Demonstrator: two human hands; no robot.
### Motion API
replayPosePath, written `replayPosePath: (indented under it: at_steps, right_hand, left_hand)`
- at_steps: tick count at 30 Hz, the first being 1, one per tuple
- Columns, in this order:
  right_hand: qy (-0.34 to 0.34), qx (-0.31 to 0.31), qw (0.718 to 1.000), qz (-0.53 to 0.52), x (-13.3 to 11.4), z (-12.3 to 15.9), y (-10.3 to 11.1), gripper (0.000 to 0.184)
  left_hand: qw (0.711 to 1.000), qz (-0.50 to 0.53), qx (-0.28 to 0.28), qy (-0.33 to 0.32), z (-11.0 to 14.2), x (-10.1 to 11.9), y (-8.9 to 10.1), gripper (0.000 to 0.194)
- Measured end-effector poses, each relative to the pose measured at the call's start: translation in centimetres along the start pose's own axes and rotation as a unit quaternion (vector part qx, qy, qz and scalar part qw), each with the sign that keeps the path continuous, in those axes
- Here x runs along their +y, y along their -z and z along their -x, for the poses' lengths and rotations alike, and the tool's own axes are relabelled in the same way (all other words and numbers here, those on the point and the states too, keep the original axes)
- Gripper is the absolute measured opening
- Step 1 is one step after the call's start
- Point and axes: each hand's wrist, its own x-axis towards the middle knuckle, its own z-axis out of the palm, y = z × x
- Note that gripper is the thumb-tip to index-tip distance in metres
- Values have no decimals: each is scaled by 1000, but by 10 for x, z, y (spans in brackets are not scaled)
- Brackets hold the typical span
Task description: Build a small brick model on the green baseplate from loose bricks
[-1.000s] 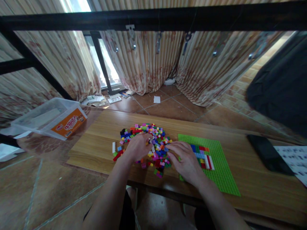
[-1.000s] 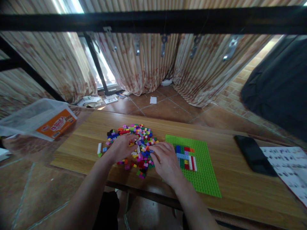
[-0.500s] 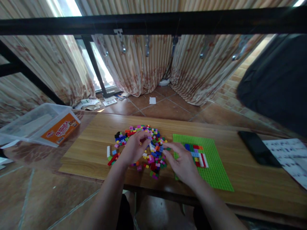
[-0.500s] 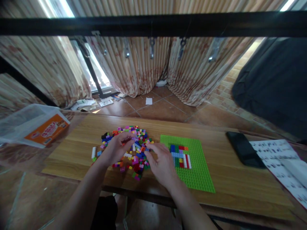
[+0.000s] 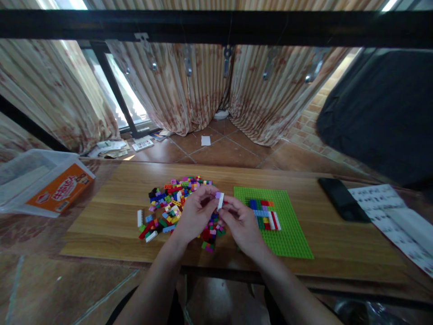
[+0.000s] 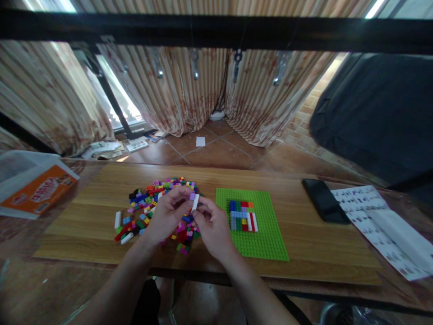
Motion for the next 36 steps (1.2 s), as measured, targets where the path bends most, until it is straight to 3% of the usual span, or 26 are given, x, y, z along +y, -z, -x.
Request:
replayPosePath:
  at_steps: [10, 16, 20, 24, 27, 30, 33, 36]
  right_hand:
    - [9, 32, 999, -1, 5, -1, 0, 36]
    - [10, 44, 999, 29, 6, 0, 0, 42]
    - [18, 17, 997, 68, 3, 1, 2, 41]
    - [14, -16, 997, 74, 0, 1, 8, 36]
    - [12, 15, 998, 66, -6, -3, 23, 30]
    - [5, 89, 995, 49, -17, -9, 53, 28]
    - [20, 164, 985, 55, -27, -13, 90, 28]
    - [28, 163, 983, 84, -31, -10, 118, 25]
  left_hand:
    - [998, 22, 44, 46, -4, -7, -8, 16]
    - [995, 58, 38, 77, -3, -6, -10, 15]
    - [994, 51, 26, 92, -3, -3, -6, 12]
    - [997, -14, 28, 77, -8, -4, 9, 12]
    - [983, -177, 33, 45, -9, -6, 27, 8]
    - [942, -335, 19, 8, -6, -8, 41, 8]
    - [912, -410, -15, 2, -2, -9, 49, 12]
    - [893, -449, -15, 1, -1, -10, 52, 15]
